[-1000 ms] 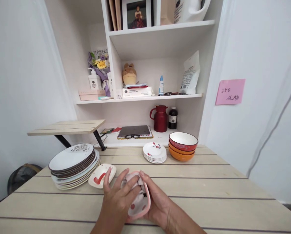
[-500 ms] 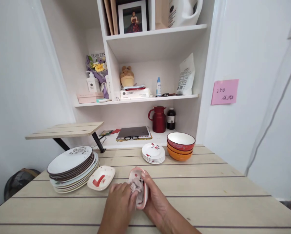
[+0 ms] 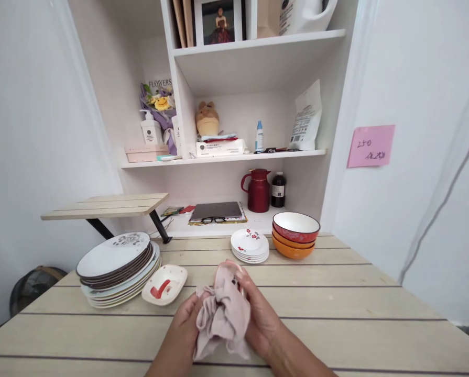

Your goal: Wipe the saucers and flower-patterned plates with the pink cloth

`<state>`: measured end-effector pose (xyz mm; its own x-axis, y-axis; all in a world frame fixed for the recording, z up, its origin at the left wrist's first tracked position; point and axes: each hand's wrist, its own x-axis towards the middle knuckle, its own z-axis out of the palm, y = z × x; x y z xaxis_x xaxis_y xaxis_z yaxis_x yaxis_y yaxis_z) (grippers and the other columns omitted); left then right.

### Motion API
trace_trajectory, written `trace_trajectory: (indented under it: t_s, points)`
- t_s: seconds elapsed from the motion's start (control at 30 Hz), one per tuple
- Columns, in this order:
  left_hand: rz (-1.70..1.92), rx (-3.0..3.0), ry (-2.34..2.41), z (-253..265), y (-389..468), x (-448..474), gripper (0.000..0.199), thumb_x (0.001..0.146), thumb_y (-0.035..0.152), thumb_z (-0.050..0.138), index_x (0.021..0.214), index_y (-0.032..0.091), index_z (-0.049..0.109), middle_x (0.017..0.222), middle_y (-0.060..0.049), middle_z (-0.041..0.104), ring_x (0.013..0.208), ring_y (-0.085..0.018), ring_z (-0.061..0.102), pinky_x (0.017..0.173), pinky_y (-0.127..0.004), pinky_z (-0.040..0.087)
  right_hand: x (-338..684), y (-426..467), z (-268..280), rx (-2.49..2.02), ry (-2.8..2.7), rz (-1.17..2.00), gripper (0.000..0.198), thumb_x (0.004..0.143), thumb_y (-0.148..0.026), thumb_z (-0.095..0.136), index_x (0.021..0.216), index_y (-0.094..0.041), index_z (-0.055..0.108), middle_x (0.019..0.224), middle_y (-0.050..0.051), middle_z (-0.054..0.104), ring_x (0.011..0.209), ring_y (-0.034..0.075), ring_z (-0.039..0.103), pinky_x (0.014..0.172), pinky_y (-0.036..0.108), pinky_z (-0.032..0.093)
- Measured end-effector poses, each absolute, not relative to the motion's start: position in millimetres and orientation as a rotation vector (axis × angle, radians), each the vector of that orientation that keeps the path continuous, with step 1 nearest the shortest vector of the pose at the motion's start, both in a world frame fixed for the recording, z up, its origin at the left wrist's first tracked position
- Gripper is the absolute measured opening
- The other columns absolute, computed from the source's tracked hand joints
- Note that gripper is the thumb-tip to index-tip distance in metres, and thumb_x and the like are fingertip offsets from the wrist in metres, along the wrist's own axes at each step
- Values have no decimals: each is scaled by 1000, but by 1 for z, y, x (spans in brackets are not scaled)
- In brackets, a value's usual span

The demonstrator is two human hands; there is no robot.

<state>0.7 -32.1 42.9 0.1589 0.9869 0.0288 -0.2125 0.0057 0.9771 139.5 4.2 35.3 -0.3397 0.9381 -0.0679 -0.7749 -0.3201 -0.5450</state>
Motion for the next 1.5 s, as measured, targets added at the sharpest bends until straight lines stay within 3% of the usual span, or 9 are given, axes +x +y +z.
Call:
trace_trajectory:
  t_s: [0.1, 0.2, 0.33, 0.43, 0.57, 0.73, 1.1, 1.3, 1.5]
  points:
    - [1157, 1541, 1100, 43, -35, 0, 36, 89, 51, 50, 88, 18, 65, 81, -6, 66, 78, -20, 56, 73, -29, 41, 156, 13, 43, -473, -483, 1841, 37, 78, -42, 68, 111, -24, 65, 83, 3, 74, 73, 21, 68, 82, 42, 54]
    - [1048, 2058, 1261, 37, -36, 3, 28, 89, 40, 49, 81, 18, 64, 81, -8, 65, 79, -22, 55, 78, -34, 40, 170, 20, 53, -388, -488, 1723, 41, 80, -37, 67, 119, -28, 61, 104, 5, 74, 89, 25, 68, 86, 47, 52]
    - [973, 2278, 1203, 26, -33, 5, 39, 86, 47, 54, 115, 23, 63, 102, -10, 64, 92, -25, 57, 84, -38, 43, 176, 21, 61, -312, -514, 1807, 38, 84, -42, 61, 120, -29, 60, 122, 8, 67, 107, 29, 63, 90, 53, 49]
    - [1110, 2275, 1119, 20, -32, 2, 51, 90, 58, 41, 131, 31, 55, 120, -10, 57, 106, -26, 55, 92, -40, 44, 173, 20, 62, -301, -516, 1908, 42, 84, -49, 57, 117, -24, 61, 118, 11, 69, 109, 31, 62, 92, 54, 47]
    - [1254, 2264, 1171, 20, -32, -1, 43, 94, 51, 36, 122, 32, 61, 126, -10, 52, 114, -27, 52, 97, -45, 42, 172, 18, 66, -301, -519, 1952, 55, 84, -55, 53, 126, -19, 56, 113, 14, 70, 109, 31, 62, 92, 54, 46]
    - [1647, 2120, 1536, 24, -30, -2, 18, 92, 25, 46, 107, 22, 55, 126, -12, 46, 121, -25, 48, 99, -48, 42, 172, 16, 70, -303, -482, 1915, 45, 86, -46, 56, 125, -24, 57, 112, 9, 71, 102, 26, 65, 92, 47, 46]
    - [1504, 2702, 1500, 29, -29, -9, 72, 77, 57, 65, 138, 28, 42, 140, -13, 48, 131, -32, 43, 107, -53, 31, 144, -9, 76, -291, -334, 2122, 43, 86, -50, 57, 111, -16, 62, 96, 8, 74, 90, 22, 67, 92, 40, 47]
    - [1386, 2737, 1487, 24, -30, -6, 66, 76, 14, 63, 138, 28, 45, 149, -11, 41, 138, -32, 35, 109, -64, 25, 138, -17, 78, -327, -422, 2169, 46, 86, -53, 53, 114, -17, 62, 95, 8, 73, 92, 24, 67, 87, 39, 49]
    - [1327, 2483, 1137, 29, -30, -3, 58, 80, 10, 57, 133, 31, 53, 141, -8, 53, 131, -29, 47, 114, -60, 23, 133, -18, 72, -584, -618, 2089, 50, 84, -63, 52, 108, -21, 64, 86, 6, 73, 78, 21, 67, 60, 27, 49]
